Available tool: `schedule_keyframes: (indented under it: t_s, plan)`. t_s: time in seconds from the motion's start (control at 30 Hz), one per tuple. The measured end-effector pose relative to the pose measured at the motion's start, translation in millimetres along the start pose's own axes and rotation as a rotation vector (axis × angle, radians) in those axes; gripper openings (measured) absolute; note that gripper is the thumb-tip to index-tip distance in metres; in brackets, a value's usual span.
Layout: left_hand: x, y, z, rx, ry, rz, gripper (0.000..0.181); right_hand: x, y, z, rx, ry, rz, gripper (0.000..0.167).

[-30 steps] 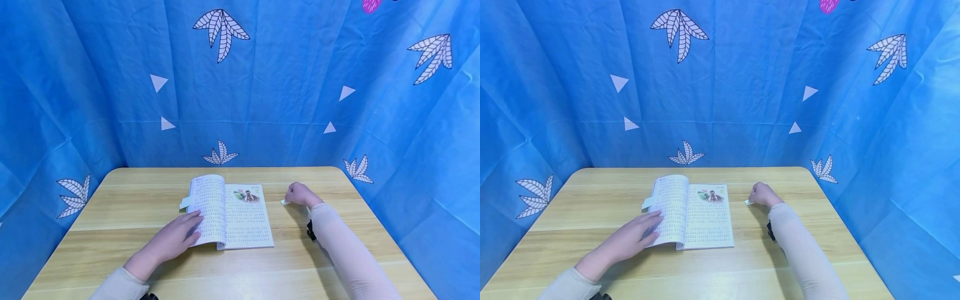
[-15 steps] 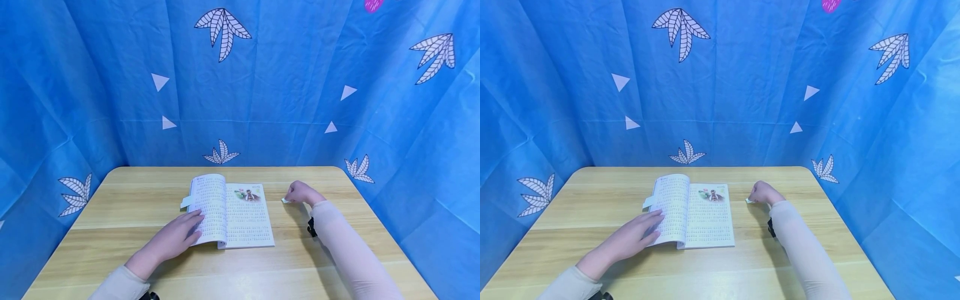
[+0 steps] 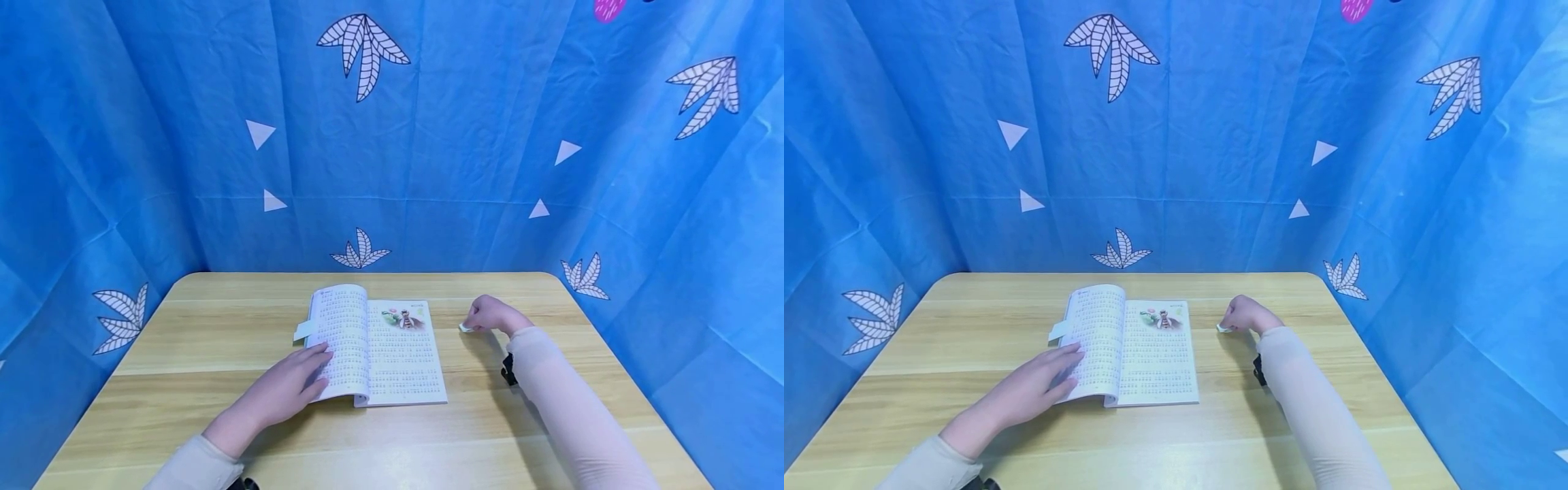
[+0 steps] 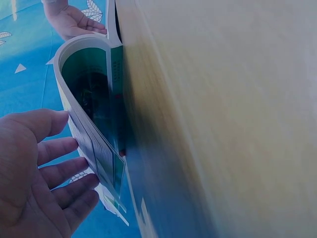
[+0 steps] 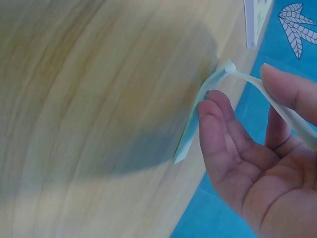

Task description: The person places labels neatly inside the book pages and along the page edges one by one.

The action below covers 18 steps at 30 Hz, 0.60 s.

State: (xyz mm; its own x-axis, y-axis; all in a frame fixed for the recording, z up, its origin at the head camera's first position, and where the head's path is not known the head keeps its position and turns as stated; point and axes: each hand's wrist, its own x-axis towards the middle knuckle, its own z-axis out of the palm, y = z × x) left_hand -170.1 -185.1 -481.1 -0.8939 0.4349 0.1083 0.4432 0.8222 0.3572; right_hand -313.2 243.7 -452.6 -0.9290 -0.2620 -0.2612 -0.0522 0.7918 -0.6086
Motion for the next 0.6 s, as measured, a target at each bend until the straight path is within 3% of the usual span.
schedule_keyframes:
  t_s: [0.6]
  plan:
    - [0.3, 1.8, -0.9, 0.007, 0.000, 0.002, 0.051, 1.0, 2.8, -0.9, 0.057, -0.018, 0.002, 0.016]
